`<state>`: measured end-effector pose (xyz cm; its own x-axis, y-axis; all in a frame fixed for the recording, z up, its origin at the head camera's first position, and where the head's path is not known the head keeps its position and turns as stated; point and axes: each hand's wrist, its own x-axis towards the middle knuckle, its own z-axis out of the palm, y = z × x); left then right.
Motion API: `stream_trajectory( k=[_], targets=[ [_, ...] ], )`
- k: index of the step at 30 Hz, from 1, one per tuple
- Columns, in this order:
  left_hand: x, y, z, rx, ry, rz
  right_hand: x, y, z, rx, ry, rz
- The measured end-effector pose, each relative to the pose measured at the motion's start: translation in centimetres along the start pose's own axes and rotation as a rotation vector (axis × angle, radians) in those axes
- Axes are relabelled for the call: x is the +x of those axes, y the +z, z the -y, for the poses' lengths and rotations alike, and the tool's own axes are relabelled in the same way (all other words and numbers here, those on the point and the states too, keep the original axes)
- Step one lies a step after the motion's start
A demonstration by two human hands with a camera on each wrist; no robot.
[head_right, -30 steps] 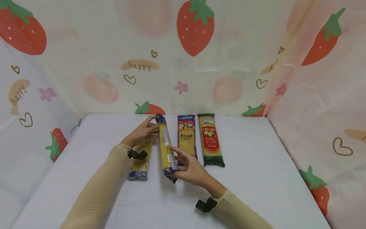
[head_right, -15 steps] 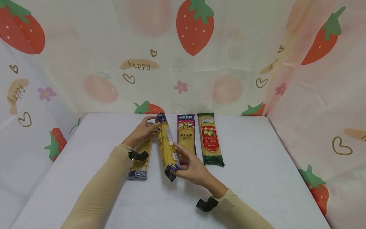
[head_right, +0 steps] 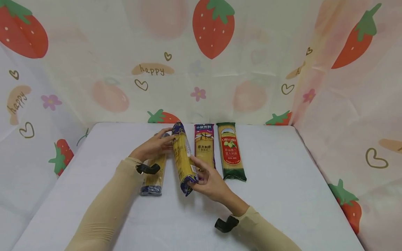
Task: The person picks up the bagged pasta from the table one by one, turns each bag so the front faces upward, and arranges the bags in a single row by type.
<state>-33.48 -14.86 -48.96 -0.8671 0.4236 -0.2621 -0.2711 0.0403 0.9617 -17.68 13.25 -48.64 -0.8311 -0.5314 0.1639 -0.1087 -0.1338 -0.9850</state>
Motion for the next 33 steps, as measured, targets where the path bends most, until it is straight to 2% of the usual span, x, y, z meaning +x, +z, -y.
stream_trajectory(
  k=[3,5,11,19,25,28,33],
  targets=[
    [-0.2,-0.3,-0.2,-0.076,-0.046,0.048,0.1,0.0,-0.1,0.019,-0.001,-0.011],
    [-0.3,-0.3,-0.3,-0.105,-0.054,0.058,0.1,0.1,-0.1,0.027,-0.005,-0.015],
    [-0.6,0.1,-0.2,-0.154,-0.032,0.028,0.0,0.4,0.4,-0.042,0.011,-0.026],
    [-0.6,0.7,-0.1,-0.089,0.033,-0.043,-0.2,0.7,1.2,-0.238,0.071,-0.077],
    [-0.5,1.4,-0.1,-0.041,0.081,-0.146,-0.2,0.6,1.3,-0.401,0.122,-0.107],
    [-0.5,1.8,-0.1,-0.014,0.089,-0.193,-0.1,0.6,1.3,-0.433,0.148,-0.104],
    [-0.6,2.1,-0.1,0.035,0.115,-0.215,0.2,0.8,1.4,-0.431,0.176,-0.102]
  ],
)
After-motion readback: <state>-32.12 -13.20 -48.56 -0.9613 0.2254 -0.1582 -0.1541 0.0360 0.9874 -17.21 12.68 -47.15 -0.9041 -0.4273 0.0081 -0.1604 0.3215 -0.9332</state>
